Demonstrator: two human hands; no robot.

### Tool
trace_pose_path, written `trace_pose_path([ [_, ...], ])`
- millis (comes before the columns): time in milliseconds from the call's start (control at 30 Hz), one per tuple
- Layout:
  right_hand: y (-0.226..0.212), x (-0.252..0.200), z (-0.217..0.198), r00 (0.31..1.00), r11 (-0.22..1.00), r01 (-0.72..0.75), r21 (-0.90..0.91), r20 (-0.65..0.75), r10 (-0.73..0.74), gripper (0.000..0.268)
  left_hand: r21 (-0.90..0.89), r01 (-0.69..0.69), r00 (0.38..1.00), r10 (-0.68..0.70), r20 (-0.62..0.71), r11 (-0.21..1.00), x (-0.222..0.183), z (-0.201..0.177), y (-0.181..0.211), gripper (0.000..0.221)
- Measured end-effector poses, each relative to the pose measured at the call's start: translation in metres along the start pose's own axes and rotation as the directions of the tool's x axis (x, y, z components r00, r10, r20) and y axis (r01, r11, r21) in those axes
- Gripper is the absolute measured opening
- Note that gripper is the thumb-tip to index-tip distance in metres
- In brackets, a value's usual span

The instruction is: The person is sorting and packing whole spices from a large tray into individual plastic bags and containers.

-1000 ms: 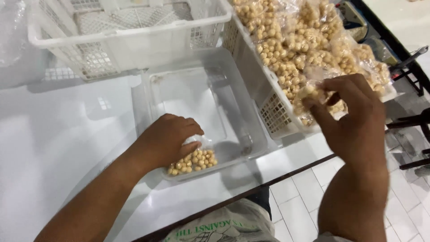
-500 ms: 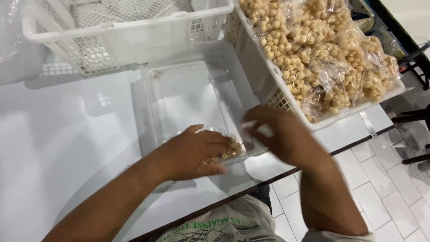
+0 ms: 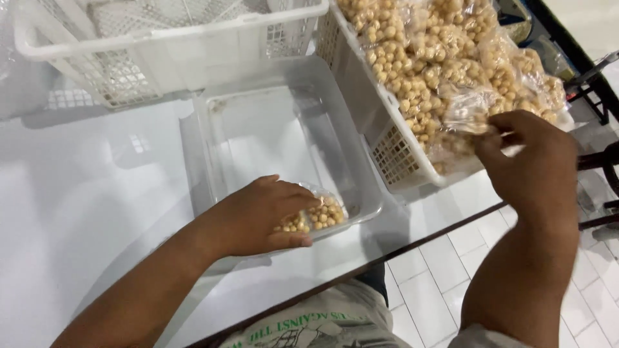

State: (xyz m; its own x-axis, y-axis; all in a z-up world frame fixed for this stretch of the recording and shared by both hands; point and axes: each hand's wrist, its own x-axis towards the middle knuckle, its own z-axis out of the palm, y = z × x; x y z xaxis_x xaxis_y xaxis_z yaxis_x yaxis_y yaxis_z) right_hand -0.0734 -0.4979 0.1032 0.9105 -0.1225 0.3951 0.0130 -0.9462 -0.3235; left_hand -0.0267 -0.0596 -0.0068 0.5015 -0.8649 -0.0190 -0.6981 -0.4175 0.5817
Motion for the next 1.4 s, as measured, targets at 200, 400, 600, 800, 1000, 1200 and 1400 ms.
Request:
trace_pose_path([
  [200,-0.081,-0.043,0.031,0.952,0.858,0.184,0.479,0.132,-0.278,0.036,0.095,0.015,0.972,0.008,-0.235,0.995,-0.002,-0.011,-0.009,0.064],
  [400,-0.097,-0.045,0.149,0.800,0.820,0.481,-0.311,0.538,-0.265,0.049,0.159,0.088,0.960,-0.041,-0.278,0.983,0.006,-0.010,0.007,0.059],
  [600,-0.120,-0.036,0.090,0.740,0.952,0.304,0.037,0.620,-0.260,0.049,0.019,0.011,0.999,-0.012,0.035,1.000,0.029,-0.013,0.041,0.061],
  [800,-0.088,0.001,0.025,0.877,0.901,0.295,0.317,0.284,-0.387,0.010,0.229,-0.020,0.942,-0.059,0.331,0.973,0.079,0.022,0.050,0.091],
  [1000,-0.054,0.048,0.017,0.927,0.961,0.242,-0.135,0.325,-0.187,0.068,0.110,-0.022,0.943,-0.015,0.331,0.994,0.072,0.023,0.046,0.107],
  [1200,-0.043,0.073,0.047,0.882,0.886,0.401,-0.232,0.357,-0.306,0.096,0.142,-0.029,0.980,0.001,0.198,0.989,0.028,0.004,0.042,0.098],
  [1400,-0.011,0.069,0.064,0.923,0.900,0.384,-0.208,0.093,-0.373,0.062,0.033,-0.024,0.997,0.022,0.079,0.999,-0.007,-0.015,0.027,0.087],
])
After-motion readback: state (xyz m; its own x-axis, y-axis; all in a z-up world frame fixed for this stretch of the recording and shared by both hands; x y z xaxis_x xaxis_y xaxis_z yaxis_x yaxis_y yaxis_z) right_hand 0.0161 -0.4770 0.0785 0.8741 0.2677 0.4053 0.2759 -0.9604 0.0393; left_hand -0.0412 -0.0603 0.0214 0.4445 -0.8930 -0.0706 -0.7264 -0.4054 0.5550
